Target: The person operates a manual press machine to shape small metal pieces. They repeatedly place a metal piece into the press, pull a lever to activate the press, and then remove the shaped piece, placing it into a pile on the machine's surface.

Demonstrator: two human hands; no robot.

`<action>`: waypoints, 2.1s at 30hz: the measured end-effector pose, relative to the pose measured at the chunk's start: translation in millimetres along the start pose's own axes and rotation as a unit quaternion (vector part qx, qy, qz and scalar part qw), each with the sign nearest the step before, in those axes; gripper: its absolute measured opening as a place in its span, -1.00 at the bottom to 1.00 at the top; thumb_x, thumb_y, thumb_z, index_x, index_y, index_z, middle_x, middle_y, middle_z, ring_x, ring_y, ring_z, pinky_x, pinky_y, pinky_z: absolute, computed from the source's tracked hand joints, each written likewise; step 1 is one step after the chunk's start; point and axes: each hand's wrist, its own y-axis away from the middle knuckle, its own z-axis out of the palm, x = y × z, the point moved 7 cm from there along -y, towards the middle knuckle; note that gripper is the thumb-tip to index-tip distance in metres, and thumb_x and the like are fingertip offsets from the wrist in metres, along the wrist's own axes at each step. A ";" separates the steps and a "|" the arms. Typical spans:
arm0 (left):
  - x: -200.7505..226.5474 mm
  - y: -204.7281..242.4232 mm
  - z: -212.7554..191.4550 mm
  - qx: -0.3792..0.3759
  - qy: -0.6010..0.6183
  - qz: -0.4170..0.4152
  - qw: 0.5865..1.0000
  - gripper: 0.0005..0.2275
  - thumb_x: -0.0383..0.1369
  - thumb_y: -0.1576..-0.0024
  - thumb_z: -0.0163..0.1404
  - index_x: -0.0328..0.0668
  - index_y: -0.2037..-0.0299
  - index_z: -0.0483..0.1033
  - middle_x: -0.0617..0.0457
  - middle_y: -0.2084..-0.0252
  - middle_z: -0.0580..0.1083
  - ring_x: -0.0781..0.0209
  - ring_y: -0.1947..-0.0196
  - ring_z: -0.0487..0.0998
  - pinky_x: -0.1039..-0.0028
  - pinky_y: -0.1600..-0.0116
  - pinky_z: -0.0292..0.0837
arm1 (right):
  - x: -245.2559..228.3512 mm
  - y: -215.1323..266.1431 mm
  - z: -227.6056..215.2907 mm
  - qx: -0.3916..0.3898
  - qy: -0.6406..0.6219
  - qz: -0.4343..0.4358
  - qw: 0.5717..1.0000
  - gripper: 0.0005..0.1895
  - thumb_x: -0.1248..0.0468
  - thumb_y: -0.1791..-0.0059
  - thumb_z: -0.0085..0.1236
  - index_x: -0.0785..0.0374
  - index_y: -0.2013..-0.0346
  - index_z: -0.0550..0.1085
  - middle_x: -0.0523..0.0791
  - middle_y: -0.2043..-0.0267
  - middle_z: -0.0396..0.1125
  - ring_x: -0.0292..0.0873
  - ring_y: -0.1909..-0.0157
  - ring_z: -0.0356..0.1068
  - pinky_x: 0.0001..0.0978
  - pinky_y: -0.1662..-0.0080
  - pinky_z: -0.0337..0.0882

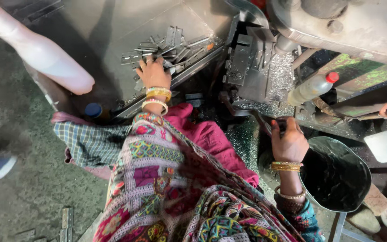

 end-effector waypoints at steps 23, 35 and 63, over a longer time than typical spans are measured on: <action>266.6 86.1 78.7 -0.224 0.072 0.217 0.947 -0.64 -0.25 -0.21 -0.05 -0.21 -0.16 0.51 0.03 -0.39 0.33 -0.09 -0.49 0.10 0.07 -0.52 -0.09 | 68.9 29.0 96.9 -0.216 -0.036 0.104 0.970 -0.52 -0.09 0.00 0.09 0.20 0.00 0.39 0.17 0.31 0.47 0.25 0.27 0.53 0.10 0.24 0.50; 273.5 80.6 78.9 -0.174 -0.007 0.235 0.956 -0.70 -0.35 -0.27 -0.19 -0.21 -0.04 0.59 0.02 -0.34 0.41 -0.06 -0.49 0.15 0.01 -0.55 -0.33 | 103.7 42.9 151.8 -0.260 0.014 0.046 0.964 -0.55 -0.14 -0.02 0.07 0.22 0.21 0.47 0.16 0.31 0.47 0.30 0.19 0.46 0.16 0.15 0.41; 283.1 68.4 93.1 -0.283 -0.035 0.194 0.939 -0.61 -0.36 -0.22 -0.21 -0.03 -0.26 0.43 0.12 -0.49 0.15 0.01 -0.55 -0.10 -0.15 -0.50 -0.55 | 111.4 61.4 177.5 -0.269 -0.056 0.108 0.956 -0.55 -0.14 0.02 0.10 0.15 0.12 0.51 0.17 0.22 0.48 0.28 0.12 0.47 0.14 0.09 0.42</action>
